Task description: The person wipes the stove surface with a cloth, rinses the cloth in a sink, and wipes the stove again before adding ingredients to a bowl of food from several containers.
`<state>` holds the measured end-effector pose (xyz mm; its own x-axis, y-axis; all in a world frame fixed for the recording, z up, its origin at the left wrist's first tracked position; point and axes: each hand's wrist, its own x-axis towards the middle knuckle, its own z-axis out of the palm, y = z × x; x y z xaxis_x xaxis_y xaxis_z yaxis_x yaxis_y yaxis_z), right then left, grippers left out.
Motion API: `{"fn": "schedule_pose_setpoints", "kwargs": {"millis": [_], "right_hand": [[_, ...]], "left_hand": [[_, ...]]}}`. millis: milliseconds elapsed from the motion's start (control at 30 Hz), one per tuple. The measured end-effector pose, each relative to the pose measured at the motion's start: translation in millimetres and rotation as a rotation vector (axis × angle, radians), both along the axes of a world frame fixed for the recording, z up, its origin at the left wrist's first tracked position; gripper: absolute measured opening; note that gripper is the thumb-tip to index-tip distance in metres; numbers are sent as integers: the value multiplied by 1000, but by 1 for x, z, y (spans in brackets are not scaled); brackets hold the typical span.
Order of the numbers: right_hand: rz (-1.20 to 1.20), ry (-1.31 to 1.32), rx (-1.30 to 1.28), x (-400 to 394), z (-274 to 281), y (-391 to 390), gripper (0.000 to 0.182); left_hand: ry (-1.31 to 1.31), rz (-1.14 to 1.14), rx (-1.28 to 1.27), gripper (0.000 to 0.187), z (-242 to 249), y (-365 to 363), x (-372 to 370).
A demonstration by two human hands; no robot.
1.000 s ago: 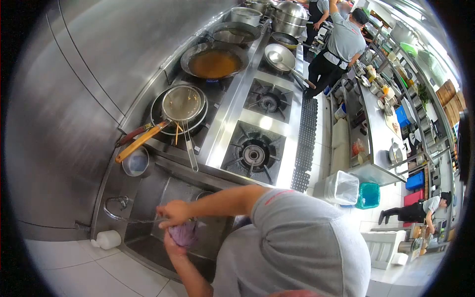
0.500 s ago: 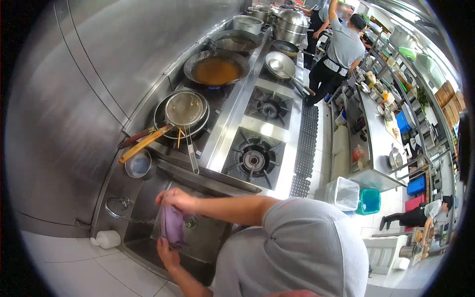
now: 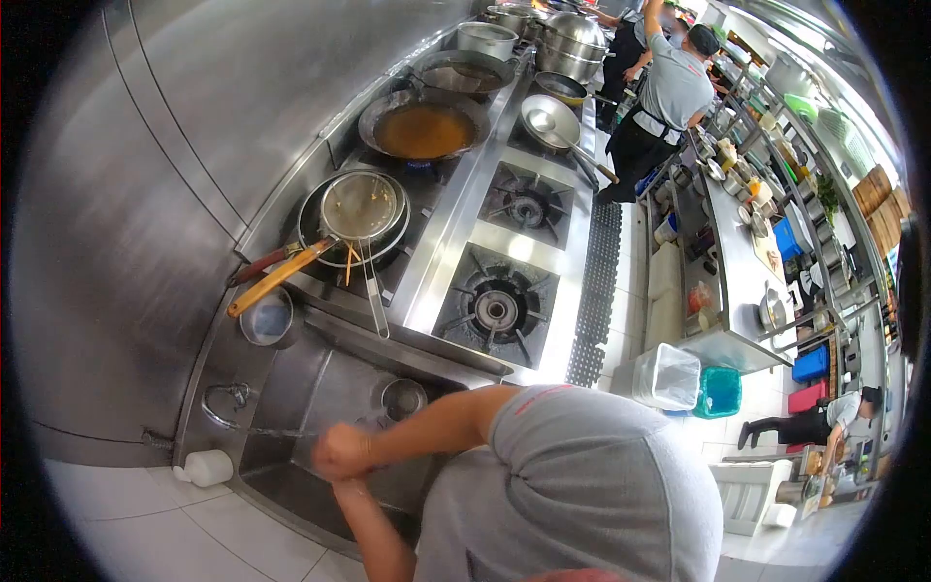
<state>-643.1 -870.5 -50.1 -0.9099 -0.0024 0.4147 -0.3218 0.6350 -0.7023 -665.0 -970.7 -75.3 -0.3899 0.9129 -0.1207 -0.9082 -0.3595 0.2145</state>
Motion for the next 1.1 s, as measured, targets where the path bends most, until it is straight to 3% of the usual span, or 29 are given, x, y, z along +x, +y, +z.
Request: {"fn": "schedule_pose_setpoints", "kwargs": {"millis": [33,100,167,233,267,300,367,400,433,467,500,567,633,667,700,767,800,833,900,933,1000,1067,1100], "right_hand": [[124,33,10,7,6,-10,28],[152,95,21,1,3,-5,25],[-24,-143,44,-27,-20,18,24],[-71,-157,-77,-39,-4,50,22],[-115,-169,-188,-39,3,59,23],[-116,-170,-188,-35,1,60,23],[-259,-146,106,-31,0,62,33],[-253,-142,110,-26,6,63,33],[-84,-314,199,-17,10,65,35],[84,-488,288,-10,15,68,37],[80,-492,294,-8,4,64,37],[177,-406,12,-11,-40,52,35],[236,-386,52,-27,-54,61,31],[300,-368,86,-32,-59,59,27],[303,-365,77,-33,-49,62,27],[360,-548,-455,-34,-19,77,19],[312,-651,-685,-38,-17,75,18],[315,-649,-687,-40,-13,71,18],[281,-423,-1184,-45,1,64,19],[291,-426,-1245,-44,15,54,24],[259,-466,-1126,-36,32,28,20],[222,-124,-676,-35,1,-25,19],[215,-125,-677,-21,7,-32,19]], "left_hand": [[-1,56,-116,56,-7,-4,0],[32,100,-283,56,-13,-10,-4],[123,99,-403,56,-13,-13,-5],[141,108,-483,57,9,-7,-3],[-41,155,-479,55,42,0,3],[-42,154,-479,55,45,-5,2],[52,356,-665,52,44,-19,-6],[71,363,-548,50,40,-25,-9],[67,367,-544,50,38,-30,-12],[222,387,-532,48,36,-34,-16],[378,403,-516,47,36,-34,-17],[385,384,-499,45,75,-30,-7],[527,381,-524,45,90,-38,-7],[718,400,-667,48,98,-48,-7],[721,399,-676,48,101,-62,-8],[334,583,-591,52,98,-98,-16],[278,610,-518,57,61,-131,-30],[281,612,-521,57,43,-136,-32],[-40,736,-617,59,24,-135,-36],[-182,775,-673,42,43,-104,-23],[-229,672,-682,40,24,-70,-32],[-262,473,-681,37,3,-49,-30],[-253,429,-682,37,-4,-42,-25]]}}
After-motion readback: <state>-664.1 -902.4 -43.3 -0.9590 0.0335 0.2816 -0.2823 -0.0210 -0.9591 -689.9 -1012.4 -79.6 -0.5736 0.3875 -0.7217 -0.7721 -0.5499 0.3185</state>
